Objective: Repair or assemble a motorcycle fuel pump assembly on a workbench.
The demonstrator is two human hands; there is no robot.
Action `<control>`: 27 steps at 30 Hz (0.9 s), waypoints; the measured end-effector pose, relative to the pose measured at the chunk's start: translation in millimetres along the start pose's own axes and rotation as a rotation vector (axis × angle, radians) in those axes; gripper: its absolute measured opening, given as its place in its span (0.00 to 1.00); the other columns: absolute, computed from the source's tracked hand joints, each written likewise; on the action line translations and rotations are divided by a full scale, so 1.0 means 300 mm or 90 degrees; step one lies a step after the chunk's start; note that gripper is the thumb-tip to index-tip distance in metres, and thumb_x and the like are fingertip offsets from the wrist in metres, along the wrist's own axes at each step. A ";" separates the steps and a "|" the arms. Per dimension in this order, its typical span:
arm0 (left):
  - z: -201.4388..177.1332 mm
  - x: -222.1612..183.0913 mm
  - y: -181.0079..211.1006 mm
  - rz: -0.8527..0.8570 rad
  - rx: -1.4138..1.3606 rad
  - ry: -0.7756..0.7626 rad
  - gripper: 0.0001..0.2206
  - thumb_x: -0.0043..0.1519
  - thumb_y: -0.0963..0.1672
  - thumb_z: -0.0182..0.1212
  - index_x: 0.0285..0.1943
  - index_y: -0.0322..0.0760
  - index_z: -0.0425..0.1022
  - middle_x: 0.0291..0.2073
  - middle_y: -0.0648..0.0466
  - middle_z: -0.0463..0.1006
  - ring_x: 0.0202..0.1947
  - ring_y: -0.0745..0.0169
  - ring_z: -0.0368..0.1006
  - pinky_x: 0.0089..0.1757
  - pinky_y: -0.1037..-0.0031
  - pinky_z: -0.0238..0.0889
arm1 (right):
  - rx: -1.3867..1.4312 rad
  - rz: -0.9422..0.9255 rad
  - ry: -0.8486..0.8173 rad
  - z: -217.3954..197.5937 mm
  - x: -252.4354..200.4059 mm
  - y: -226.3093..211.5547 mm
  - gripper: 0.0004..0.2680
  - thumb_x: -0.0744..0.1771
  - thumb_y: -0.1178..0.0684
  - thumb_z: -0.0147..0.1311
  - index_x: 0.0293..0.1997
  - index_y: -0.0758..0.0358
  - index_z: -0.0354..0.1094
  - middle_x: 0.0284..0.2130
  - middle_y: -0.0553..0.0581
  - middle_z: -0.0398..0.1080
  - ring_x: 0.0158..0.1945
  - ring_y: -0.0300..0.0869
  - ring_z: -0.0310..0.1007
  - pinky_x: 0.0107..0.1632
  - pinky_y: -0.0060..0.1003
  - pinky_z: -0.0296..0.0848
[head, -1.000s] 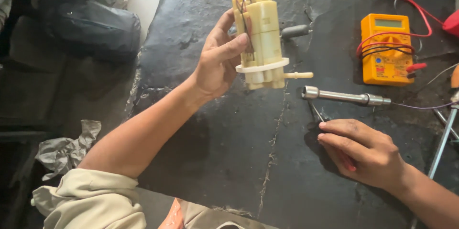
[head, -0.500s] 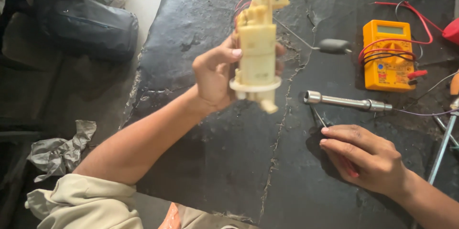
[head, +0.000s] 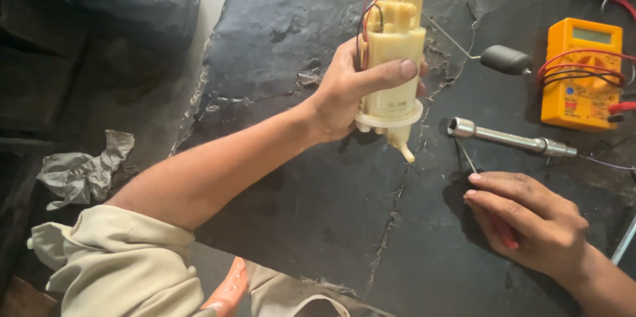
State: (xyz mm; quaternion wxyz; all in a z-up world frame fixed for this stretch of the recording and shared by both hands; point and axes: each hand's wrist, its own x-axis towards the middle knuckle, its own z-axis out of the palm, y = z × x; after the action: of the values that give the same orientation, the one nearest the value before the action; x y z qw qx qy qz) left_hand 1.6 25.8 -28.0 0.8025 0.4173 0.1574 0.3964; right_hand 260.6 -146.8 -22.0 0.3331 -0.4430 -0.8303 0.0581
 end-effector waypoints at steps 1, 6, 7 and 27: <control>-0.003 0.000 -0.005 0.003 0.004 -0.006 0.21 0.61 0.46 0.72 0.58 0.30 0.72 0.46 0.48 0.78 0.45 0.58 0.79 0.47 0.61 0.78 | -0.005 -0.002 -0.003 0.000 0.000 0.000 0.09 0.60 0.67 0.65 0.39 0.64 0.75 0.41 0.60 0.76 0.43 0.49 0.81 0.46 0.38 0.80; -0.002 0.002 -0.003 0.012 -0.002 -0.006 0.22 0.60 0.46 0.72 0.58 0.31 0.71 0.46 0.47 0.78 0.44 0.57 0.80 0.46 0.61 0.79 | -0.011 0.003 0.000 0.001 0.010 -0.007 0.09 0.59 0.68 0.64 0.38 0.65 0.75 0.39 0.62 0.77 0.41 0.50 0.81 0.44 0.38 0.80; -0.002 0.003 -0.004 0.009 -0.008 -0.005 0.22 0.60 0.47 0.71 0.58 0.30 0.71 0.46 0.47 0.78 0.44 0.57 0.80 0.45 0.60 0.79 | -0.015 0.006 -0.006 -0.001 0.010 -0.009 0.09 0.59 0.68 0.65 0.37 0.65 0.75 0.39 0.62 0.77 0.41 0.50 0.80 0.43 0.38 0.79; -0.016 -0.001 -0.012 0.008 -0.010 -0.023 0.23 0.60 0.45 0.71 0.61 0.29 0.69 0.47 0.46 0.78 0.45 0.56 0.79 0.48 0.59 0.78 | -0.018 0.006 -0.008 -0.003 0.012 -0.001 0.08 0.59 0.68 0.64 0.38 0.67 0.75 0.39 0.62 0.76 0.43 0.52 0.81 0.45 0.40 0.80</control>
State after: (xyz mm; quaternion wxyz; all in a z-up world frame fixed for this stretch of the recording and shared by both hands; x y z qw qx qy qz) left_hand 0.3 27.0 -33.6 0.8061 0.4189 0.1371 0.3950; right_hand 259.4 -144.3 -19.4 0.3210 -0.4511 -0.8312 0.0507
